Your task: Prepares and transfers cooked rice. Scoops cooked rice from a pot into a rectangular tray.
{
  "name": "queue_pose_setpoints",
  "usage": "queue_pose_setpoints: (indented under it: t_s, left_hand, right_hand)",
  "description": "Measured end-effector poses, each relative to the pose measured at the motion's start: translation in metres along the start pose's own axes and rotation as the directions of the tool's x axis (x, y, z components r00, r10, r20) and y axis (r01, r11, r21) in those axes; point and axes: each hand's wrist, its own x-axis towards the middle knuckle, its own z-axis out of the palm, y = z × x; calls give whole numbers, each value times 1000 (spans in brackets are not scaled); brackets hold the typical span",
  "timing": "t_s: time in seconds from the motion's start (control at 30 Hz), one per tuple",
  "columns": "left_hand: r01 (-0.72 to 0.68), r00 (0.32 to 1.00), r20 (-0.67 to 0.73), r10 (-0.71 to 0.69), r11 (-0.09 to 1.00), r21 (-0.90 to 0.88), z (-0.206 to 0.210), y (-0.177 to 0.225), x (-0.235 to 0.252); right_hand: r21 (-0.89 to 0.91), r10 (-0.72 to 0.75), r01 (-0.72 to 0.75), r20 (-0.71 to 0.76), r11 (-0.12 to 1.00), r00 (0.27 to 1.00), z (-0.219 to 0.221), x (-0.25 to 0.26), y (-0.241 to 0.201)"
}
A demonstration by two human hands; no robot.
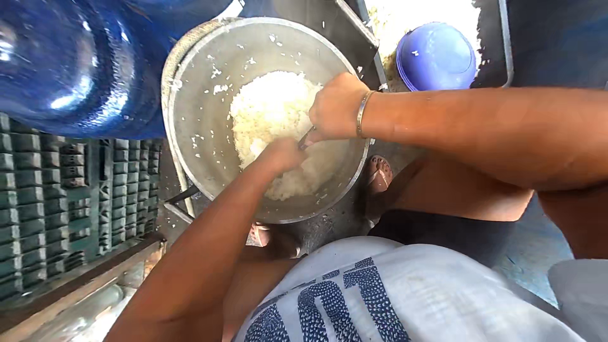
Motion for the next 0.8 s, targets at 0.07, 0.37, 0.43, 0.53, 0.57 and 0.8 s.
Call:
queue_pose_setpoints:
  t_s: [0.07, 0.37, 0.43, 0.53, 0.57, 0.8]
  left_hand:
    - [-99, 994, -47, 94, 989, -111, -12, -1, -5]
    - [-632, 771, -556, 311, 486, -604, -14, 49, 19]
    - [-653, 757, -575, 310, 385, -653, 0, 64, 33]
    - [-646, 762, -595, 256, 243, -723, 16, 74, 58]
    - [-638, 768, -592, 243, 213, -740, 18, 75, 64]
    - [-585, 811, -561, 166, 227, -779, 27, 73, 70]
  right_hand:
    - [-43, -19, 16, -69, 999, 997, -20, -13, -2]
    - [712, 275, 678, -699, 183, 660, -52, -14, 30]
    - [760, 353, 648, -593, -52, 724, -42, -1, 17]
    - [861, 415, 504, -483, 67, 771, -36, 14, 14]
    - [872, 424, 480, -474, 99, 772, -36, 17, 15]
    - [831, 308, 549, -547, 87, 779, -22, 33, 17]
